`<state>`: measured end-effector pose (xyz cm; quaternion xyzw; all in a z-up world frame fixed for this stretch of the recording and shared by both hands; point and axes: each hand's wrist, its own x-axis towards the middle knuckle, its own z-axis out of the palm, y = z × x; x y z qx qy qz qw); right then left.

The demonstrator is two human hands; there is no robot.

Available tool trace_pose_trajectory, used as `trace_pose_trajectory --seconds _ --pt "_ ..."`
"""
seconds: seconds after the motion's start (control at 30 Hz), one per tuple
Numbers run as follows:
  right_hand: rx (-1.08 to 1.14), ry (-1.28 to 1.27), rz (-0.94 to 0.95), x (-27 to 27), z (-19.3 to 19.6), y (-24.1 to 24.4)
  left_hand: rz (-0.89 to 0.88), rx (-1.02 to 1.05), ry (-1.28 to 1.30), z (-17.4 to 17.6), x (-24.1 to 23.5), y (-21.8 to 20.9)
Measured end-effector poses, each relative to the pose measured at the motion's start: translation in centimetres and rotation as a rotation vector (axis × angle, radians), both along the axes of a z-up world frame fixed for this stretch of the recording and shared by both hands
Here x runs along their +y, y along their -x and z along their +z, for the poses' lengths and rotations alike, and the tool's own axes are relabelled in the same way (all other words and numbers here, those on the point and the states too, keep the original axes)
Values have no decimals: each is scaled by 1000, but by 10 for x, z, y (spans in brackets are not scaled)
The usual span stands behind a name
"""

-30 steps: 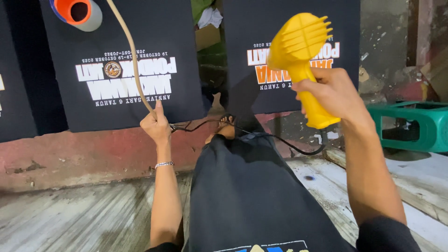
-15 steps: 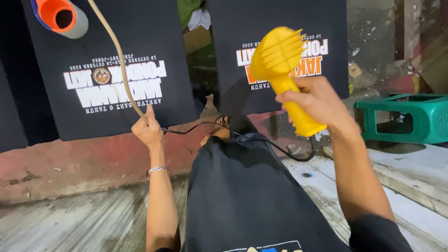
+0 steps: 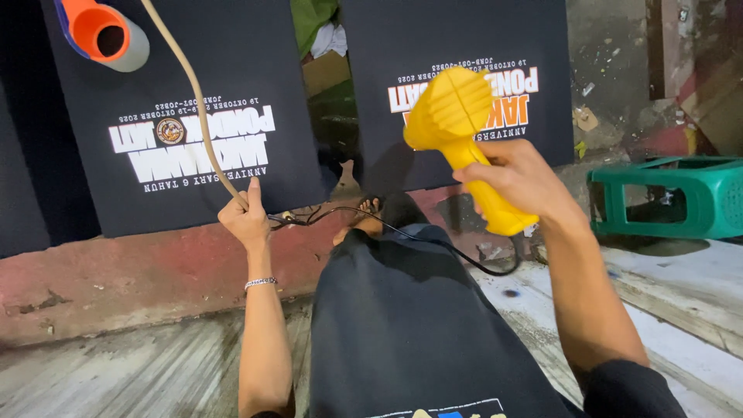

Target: Using a heat gun to dry screen-printed designs on black t-shirts laid out on a production line.

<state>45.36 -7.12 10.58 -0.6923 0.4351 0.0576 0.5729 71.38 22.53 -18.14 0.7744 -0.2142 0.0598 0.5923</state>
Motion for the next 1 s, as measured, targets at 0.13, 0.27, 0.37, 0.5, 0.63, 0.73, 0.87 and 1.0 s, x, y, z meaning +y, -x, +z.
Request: trace_pose_trajectory --seconds 0.13,0.27,0.37,0.5,0.63,0.73,0.87,1.0 --pt "-48 39 -16 -4 -17 -4 3 15 10 -3 0 0" --pt "13 120 22 -7 -7 5 -23 23 65 3 -2 1" --pt "51 83 32 -6 -13 1 -26 16 58 3 -2 -1" --pt "-42 87 1 -3 -16 -19 -33 13 52 3 -1 0" --pt "2 158 47 -14 -20 0 -20 13 52 0 -2 -2" --pt "63 70 51 -6 -7 -7 -19 13 45 3 -2 1" --pt "-36 131 43 -9 -13 -14 -6 9 34 1 -2 0" --pt "91 138 51 -10 2 5 -15 26 37 3 -1 0"
